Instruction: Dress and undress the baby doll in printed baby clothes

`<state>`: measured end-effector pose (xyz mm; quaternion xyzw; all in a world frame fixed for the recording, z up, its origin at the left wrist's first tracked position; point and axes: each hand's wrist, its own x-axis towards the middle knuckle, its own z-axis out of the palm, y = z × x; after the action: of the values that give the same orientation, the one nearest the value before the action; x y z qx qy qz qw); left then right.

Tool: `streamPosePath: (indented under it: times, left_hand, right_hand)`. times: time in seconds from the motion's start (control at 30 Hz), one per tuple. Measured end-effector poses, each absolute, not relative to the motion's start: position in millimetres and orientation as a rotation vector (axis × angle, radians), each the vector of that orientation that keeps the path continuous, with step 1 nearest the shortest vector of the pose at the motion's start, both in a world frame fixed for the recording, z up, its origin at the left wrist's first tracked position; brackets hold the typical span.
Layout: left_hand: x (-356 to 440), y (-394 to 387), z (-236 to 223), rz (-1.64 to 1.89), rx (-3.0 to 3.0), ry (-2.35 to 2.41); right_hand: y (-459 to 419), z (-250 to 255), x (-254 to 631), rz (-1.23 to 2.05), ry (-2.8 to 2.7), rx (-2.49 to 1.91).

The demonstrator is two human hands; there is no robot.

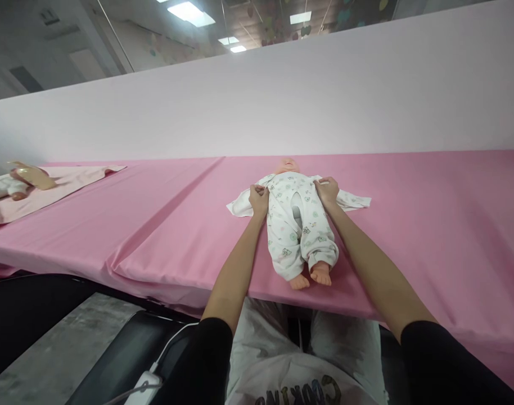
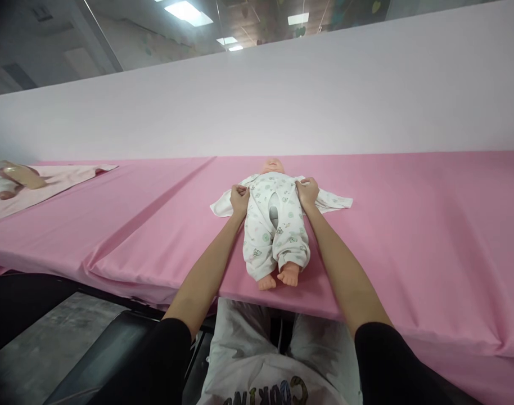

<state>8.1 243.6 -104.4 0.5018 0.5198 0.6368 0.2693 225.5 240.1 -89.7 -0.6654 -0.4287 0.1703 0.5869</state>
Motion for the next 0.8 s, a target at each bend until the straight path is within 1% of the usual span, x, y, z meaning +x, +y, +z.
streamPosePath:
  times: [0.13,0.23,0.33,0.57,0.73,0.8]
  left_hand:
    - [5.1,236.5,-99.5,1.789,1.376,1.565]
    - [3.9,232.8,-97.6,1.754,1.453,1.549]
    - [6.3,230.9,-96.7,1.697,1.536,1.464]
    - [10.4,226.5,-92.1,1.571,1.592,1.452]
    - [17.3,229.5,-89.3,1.509,1.458,1.059]
    - [18.9,230.9,-89.8,1.470,1.439,0.995]
  right_hand:
    - [240.4,-87.1,228.7,0.268,-1.071,-1.583]
    - [239.9,-83.3,229.0,0.225,-1.106,-1.577]
    - [239.3,-80.7,227.3,0.327,-1.126,-1.558]
    - [237.5,-72.4,217.9,0.491,-1.168,-1.603]
    - [236.0,-60.3,201.9,0.665,-1.319,-1.466]
    - [235.8,-58.4,198.3,0.745,-1.331,-1.424]
